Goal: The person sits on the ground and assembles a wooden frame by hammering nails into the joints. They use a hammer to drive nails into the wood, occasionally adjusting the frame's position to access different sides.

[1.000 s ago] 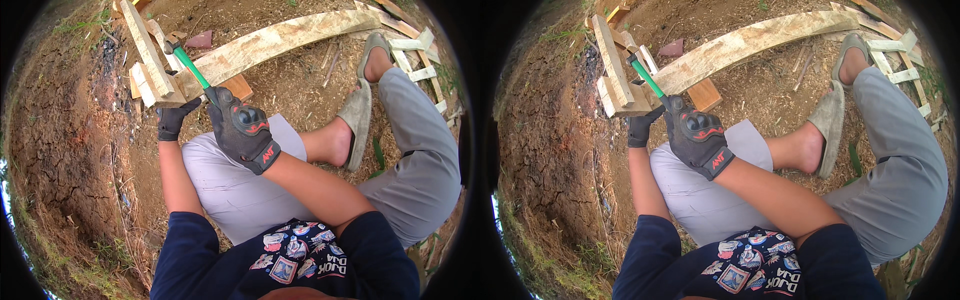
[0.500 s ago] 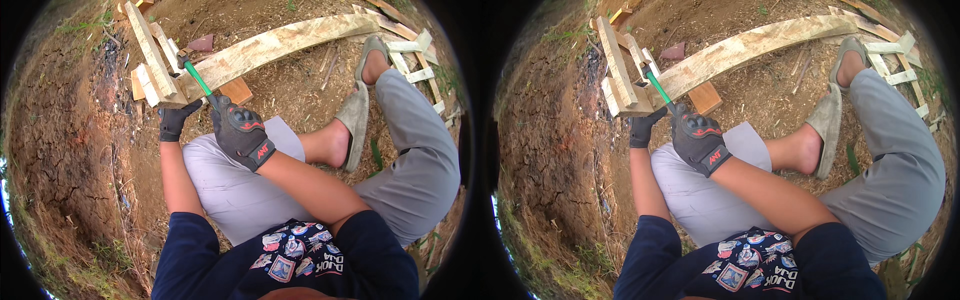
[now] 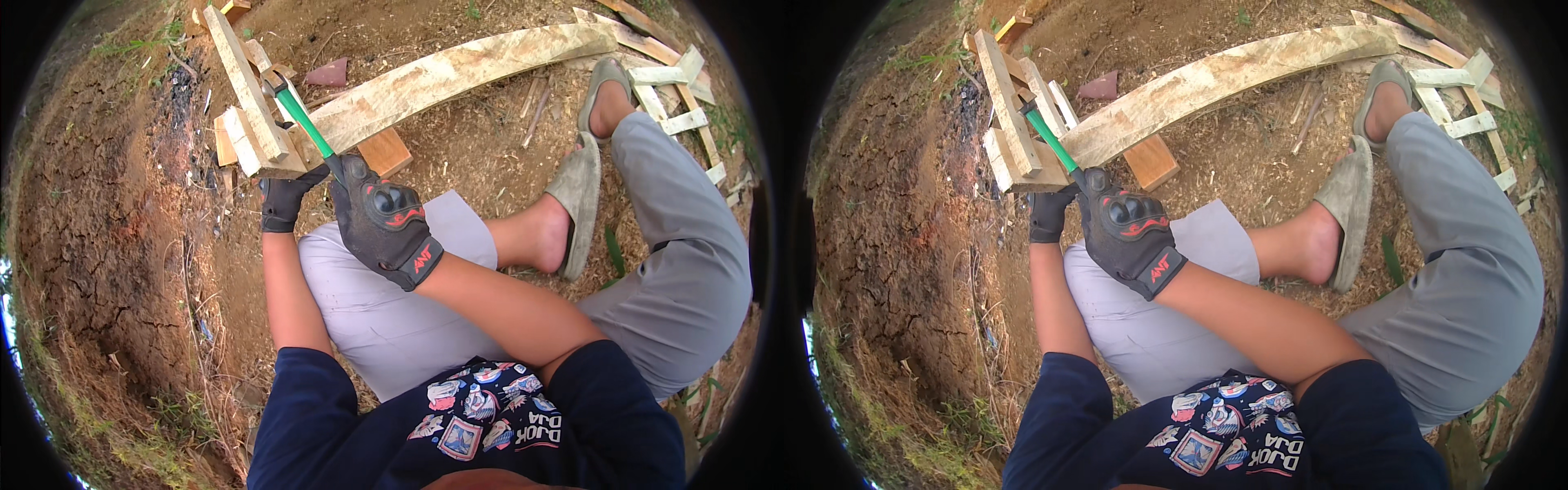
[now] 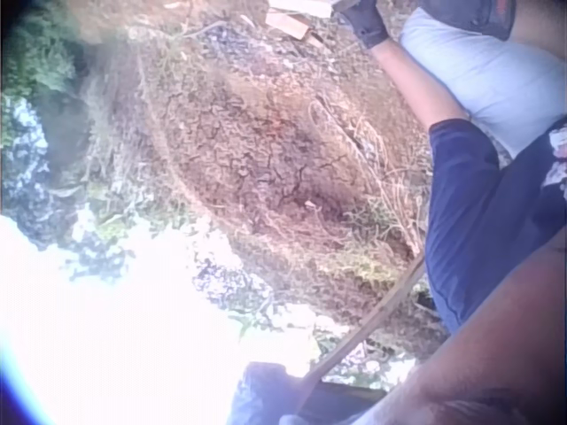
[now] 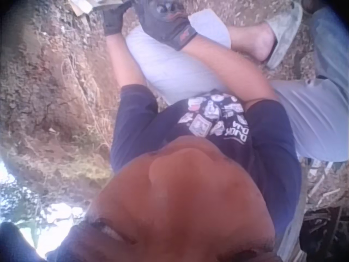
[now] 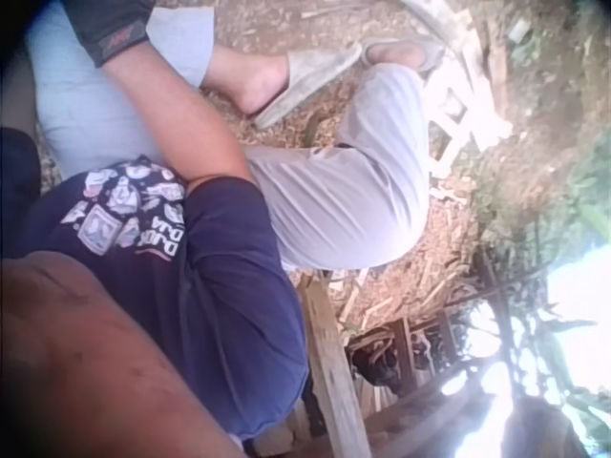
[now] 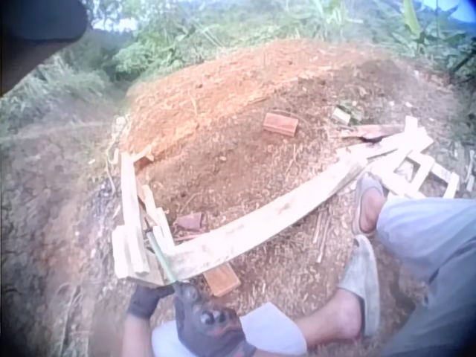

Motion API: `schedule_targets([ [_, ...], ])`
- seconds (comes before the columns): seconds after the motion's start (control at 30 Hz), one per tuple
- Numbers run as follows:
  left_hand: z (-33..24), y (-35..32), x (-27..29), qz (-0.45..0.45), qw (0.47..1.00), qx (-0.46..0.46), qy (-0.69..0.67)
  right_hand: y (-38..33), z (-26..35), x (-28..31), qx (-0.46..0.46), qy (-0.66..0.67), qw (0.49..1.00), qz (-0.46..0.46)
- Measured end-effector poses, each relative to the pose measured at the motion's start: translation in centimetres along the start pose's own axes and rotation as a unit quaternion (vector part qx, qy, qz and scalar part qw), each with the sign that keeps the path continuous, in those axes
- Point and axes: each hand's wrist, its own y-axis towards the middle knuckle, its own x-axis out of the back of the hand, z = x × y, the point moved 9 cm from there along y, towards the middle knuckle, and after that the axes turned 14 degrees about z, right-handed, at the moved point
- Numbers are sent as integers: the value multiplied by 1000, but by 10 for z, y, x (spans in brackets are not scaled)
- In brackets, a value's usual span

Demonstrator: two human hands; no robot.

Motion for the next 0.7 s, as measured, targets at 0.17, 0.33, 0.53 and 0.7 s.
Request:
schedule_targets([
  [0.17,-9,-1,3,-34,999,-34,24,8,-18,-6,-42,-36,998,41],
  [0.33,9,-1,1,-8,998,-16,-53,4,-12,-11,-20,-32,999,27],
  [0.53,-12,0,-3,-8,999,-21,49,0,-7,-5,-1,3,1000,-6],
  [0.7,2,4,1,-5,991,14,131,-3,-20,-37,-8,-91,995,51],
])
